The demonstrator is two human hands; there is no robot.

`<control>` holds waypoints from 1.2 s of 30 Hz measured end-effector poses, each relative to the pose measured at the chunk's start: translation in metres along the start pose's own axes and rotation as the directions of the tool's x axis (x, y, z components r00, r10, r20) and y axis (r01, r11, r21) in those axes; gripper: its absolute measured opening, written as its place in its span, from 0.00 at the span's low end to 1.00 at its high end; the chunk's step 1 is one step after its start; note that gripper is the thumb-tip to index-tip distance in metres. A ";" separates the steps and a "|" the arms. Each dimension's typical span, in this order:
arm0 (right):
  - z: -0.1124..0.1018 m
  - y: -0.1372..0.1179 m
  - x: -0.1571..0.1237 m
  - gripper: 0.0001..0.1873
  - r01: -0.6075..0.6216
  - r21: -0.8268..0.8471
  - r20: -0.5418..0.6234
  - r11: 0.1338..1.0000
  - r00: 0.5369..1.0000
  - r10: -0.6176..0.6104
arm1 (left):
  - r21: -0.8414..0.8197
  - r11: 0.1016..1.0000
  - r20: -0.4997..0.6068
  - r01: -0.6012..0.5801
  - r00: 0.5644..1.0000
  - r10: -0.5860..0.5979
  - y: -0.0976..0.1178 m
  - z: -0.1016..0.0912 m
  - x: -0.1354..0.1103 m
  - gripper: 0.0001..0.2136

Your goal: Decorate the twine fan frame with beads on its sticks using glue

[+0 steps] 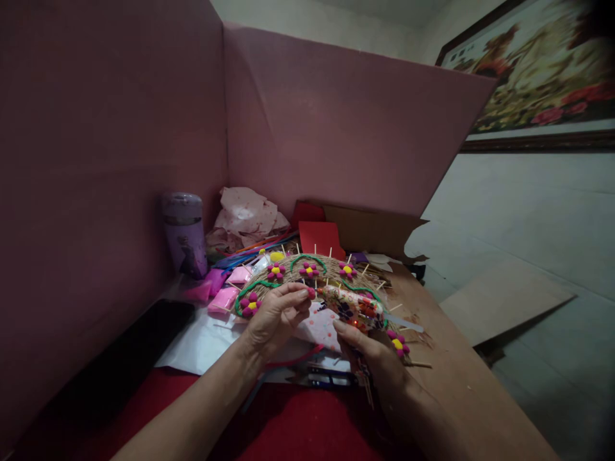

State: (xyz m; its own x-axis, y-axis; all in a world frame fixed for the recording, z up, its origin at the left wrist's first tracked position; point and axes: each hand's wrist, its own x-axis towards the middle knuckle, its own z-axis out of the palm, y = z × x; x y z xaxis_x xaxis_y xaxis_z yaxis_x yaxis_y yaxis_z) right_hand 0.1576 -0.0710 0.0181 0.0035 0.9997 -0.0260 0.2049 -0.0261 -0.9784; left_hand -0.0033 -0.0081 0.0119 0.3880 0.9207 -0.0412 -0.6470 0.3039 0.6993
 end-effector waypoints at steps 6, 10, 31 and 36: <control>-0.002 0.006 0.003 0.24 0.010 0.045 0.016 0.999 1.000 -0.011 | -0.005 1.000 0.014 0.005 1.000 -0.005 -0.001 -0.002 0.001 0.05; -0.001 0.006 0.004 0.23 0.006 0.061 0.019 0.998 1.000 -0.007 | -0.001 1.000 -0.005 0.006 1.000 -0.006 -0.001 -0.002 0.001 0.05; -0.001 0.013 0.005 0.19 0.043 0.049 0.051 0.998 0.998 -0.046 | 0.028 1.000 -0.020 -0.004 1.000 0.005 -0.002 -0.001 0.002 0.06; -0.001 0.013 0.005 0.21 0.025 0.047 0.019 0.999 0.999 -0.026 | 0.012 1.000 -0.015 -0.013 1.000 0.013 -0.002 -0.002 0.003 0.06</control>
State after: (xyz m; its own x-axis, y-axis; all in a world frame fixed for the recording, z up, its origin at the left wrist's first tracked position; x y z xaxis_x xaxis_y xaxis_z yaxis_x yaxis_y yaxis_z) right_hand 0.1614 -0.0661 0.0057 -0.0206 0.9998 -0.0040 0.1583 -0.0007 -0.9874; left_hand -0.0021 -0.0053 0.0086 0.3700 0.9280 -0.0425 -0.6443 0.2893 0.7080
